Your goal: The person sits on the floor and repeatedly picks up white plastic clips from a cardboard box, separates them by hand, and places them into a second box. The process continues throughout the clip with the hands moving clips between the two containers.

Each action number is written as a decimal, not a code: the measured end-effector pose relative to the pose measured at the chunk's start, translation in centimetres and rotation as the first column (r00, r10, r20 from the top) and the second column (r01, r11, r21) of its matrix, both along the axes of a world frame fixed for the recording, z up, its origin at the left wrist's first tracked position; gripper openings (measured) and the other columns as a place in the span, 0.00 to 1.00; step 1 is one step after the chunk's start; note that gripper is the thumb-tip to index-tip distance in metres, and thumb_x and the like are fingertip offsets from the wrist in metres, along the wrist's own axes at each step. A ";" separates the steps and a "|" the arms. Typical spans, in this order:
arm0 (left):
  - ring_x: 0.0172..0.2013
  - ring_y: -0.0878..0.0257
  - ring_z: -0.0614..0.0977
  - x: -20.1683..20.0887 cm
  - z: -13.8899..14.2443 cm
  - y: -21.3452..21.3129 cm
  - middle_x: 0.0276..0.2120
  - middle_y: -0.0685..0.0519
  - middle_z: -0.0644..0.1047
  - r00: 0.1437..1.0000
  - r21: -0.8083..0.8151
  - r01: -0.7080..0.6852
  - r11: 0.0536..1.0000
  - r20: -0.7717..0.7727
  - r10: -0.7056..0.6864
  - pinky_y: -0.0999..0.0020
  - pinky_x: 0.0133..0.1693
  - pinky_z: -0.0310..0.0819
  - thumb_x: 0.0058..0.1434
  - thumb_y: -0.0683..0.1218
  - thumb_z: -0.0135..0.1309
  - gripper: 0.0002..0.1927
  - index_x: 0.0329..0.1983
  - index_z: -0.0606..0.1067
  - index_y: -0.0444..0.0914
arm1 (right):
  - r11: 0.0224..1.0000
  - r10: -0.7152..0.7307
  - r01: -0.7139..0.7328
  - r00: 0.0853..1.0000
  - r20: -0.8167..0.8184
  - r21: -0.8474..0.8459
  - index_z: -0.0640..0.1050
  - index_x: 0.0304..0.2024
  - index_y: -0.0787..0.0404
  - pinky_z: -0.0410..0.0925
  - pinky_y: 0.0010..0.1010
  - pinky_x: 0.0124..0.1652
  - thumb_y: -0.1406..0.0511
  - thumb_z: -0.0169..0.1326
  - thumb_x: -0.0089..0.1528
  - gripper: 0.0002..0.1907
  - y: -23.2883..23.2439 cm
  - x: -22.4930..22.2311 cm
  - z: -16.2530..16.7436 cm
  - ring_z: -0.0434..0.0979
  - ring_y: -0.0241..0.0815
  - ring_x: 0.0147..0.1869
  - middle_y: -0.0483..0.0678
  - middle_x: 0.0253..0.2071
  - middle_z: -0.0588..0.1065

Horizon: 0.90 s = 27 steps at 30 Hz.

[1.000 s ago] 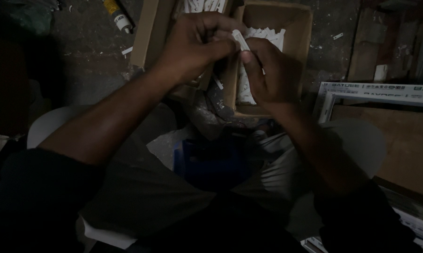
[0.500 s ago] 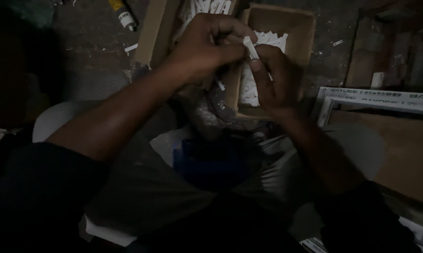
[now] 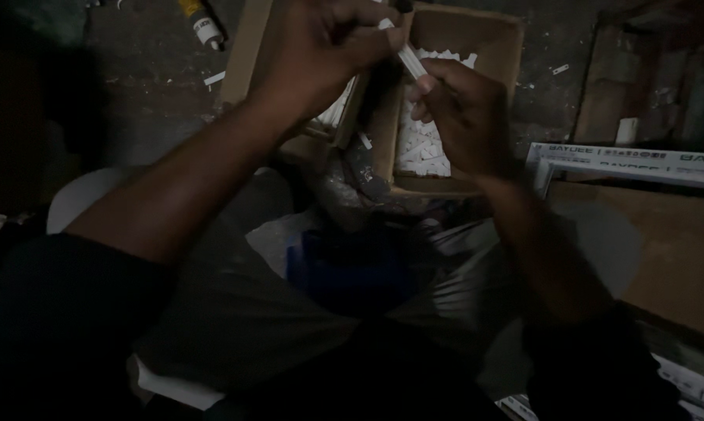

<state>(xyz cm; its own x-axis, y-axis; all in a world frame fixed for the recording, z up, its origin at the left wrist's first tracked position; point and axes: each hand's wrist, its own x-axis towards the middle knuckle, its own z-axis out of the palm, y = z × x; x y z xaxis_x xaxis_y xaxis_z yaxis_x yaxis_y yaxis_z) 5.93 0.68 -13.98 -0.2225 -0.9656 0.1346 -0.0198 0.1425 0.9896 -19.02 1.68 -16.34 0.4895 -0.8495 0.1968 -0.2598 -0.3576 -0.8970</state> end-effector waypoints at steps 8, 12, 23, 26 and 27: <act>0.49 0.62 0.88 0.4 -0.7 -0.2 0.47 0.47 0.84 0.996 -0.029 0.090 0.996 -0.002 -0.090 0.67 0.54 0.85 0.75 0.42 0.57 0.11 0.56 0.78 0.32 | 0.997 -0.044 0.047 0.998 -0.046 0.060 0.76 0.60 0.70 0.78 0.27 0.37 0.61 0.48 0.78 0.17 0.5 0.6 0.6 0.85 0.37 0.39 0.51 0.37 0.81; 0.51 0.63 0.88 0.3 -0.7 -0.2 0.49 0.47 0.84 0.997 -0.096 0.048 0.994 0.065 -0.042 0.68 0.55 0.85 0.76 0.40 0.57 0.10 0.57 0.78 0.32 | 0.993 -0.084 0.089 0.994 -0.066 0.078 0.78 0.59 0.67 0.77 0.26 0.34 0.61 0.48 0.77 0.17 0.6 1.0 1.3 0.84 0.36 0.35 0.50 0.34 0.80; 0.50 0.60 0.88 -0.9 -1.8 0.5 0.50 0.45 0.84 0.975 -0.216 -0.101 0.971 0.175 0.140 0.66 0.52 0.84 0.72 0.37 0.58 0.13 0.59 0.78 0.34 | 0.960 -0.258 0.225 0.941 -0.219 -0.165 0.81 0.58 0.64 0.69 0.29 0.28 0.56 0.55 0.74 0.19 1.9 1.9 1.0 0.81 0.38 0.28 0.48 0.27 0.79; 0.52 0.60 0.87 -0.6 -1.4 -0.1 0.51 0.46 0.83 0.980 -0.239 -0.072 0.968 0.161 0.113 0.66 0.55 0.85 0.74 0.39 0.59 0.12 0.59 0.78 0.35 | 0.983 -0.180 0.178 0.983 -0.039 -0.049 0.77 0.60 0.66 0.77 0.26 0.35 0.53 0.50 0.78 0.23 0.9 1.1 0.4 0.86 0.37 0.39 0.50 0.38 0.82; 0.53 0.60 0.87 -0.4 -1.2 -0.2 0.52 0.46 0.83 0.985 -0.220 -0.059 0.974 0.148 0.093 0.66 0.56 0.85 0.74 0.39 0.59 0.11 0.59 0.78 0.35 | 0.985 -0.170 0.170 0.985 0.004 0.033 0.77 0.60 0.66 0.77 0.26 0.35 0.52 0.47 0.77 0.24 0.5 0.8 0.3 0.86 0.37 0.41 0.51 0.40 0.82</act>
